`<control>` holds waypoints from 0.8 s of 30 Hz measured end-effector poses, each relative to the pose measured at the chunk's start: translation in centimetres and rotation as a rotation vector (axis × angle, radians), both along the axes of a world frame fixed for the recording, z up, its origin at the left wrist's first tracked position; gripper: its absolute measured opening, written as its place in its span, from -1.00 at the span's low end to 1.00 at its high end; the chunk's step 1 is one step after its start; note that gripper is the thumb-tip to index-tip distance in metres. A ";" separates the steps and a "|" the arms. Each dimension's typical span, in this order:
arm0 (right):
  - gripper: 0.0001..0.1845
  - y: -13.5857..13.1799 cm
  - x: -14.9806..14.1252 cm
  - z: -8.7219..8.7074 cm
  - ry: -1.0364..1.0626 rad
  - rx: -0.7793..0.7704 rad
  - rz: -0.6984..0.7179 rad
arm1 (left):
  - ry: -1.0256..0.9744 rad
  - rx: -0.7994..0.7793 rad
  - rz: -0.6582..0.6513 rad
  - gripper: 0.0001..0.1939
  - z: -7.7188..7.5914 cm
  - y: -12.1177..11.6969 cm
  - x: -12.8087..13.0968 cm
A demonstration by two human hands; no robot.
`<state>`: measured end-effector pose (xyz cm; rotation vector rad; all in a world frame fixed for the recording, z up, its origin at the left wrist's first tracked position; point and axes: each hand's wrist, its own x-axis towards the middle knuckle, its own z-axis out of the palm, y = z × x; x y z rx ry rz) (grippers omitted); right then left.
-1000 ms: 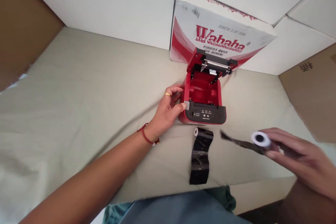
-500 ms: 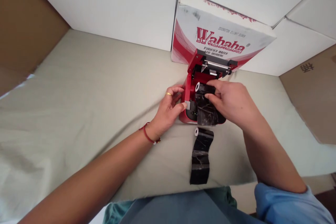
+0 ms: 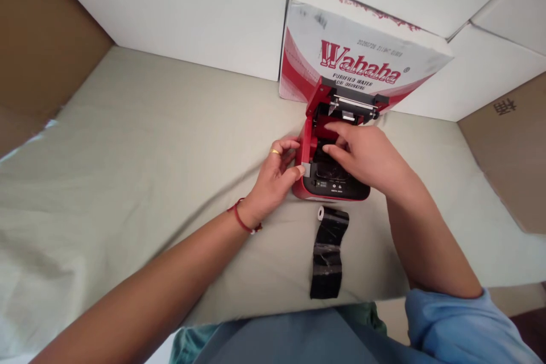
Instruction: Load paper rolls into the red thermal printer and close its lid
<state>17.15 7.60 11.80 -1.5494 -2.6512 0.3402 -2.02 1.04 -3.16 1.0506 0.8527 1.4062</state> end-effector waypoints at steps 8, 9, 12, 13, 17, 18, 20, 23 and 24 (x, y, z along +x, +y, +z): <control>-0.67 -7.4 6.3 -2.0 0.423 0.223 0.357 | 0.160 0.087 0.131 -0.51 0.0 -0.8 0.2; -0.60 -8.0 6.8 -2.6 0.412 0.237 0.361 | 0.224 0.140 0.199 -0.52 0.1 -1.1 0.1; -0.46 -9.3 7.7 -4.1 0.384 0.271 0.345 | 0.471 0.431 0.404 -0.56 0.7 -2.2 -0.2; -0.44 -9.6 7.8 -4.4 0.380 0.280 0.337 | 0.557 0.561 0.440 -0.54 1.0 -2.6 -0.3; -0.49 -10.2 7.8 -4.3 0.396 0.288 0.345 | 0.829 0.889 0.370 -0.44 1.7 -4.0 0.2; -0.53 -10.1 7.9 -4.1 0.417 0.277 0.346 | 0.866 0.914 0.346 -0.43 1.8 -4.1 0.5; -0.62 -9.1 8.0 -3.5 0.500 0.253 0.261 | 0.911 0.949 0.337 -0.43 1.8 -4.1 0.9; -0.55 -5.4 7.9 -3.2 0.678 0.280 -0.076 | 0.948 0.979 0.368 -0.50 1.9 -4.0 1.2; -0.48 -3.6 7.7 -3.3 0.721 0.301 -0.184 | 0.958 0.979 0.373 -0.51 1.9 -3.9 1.2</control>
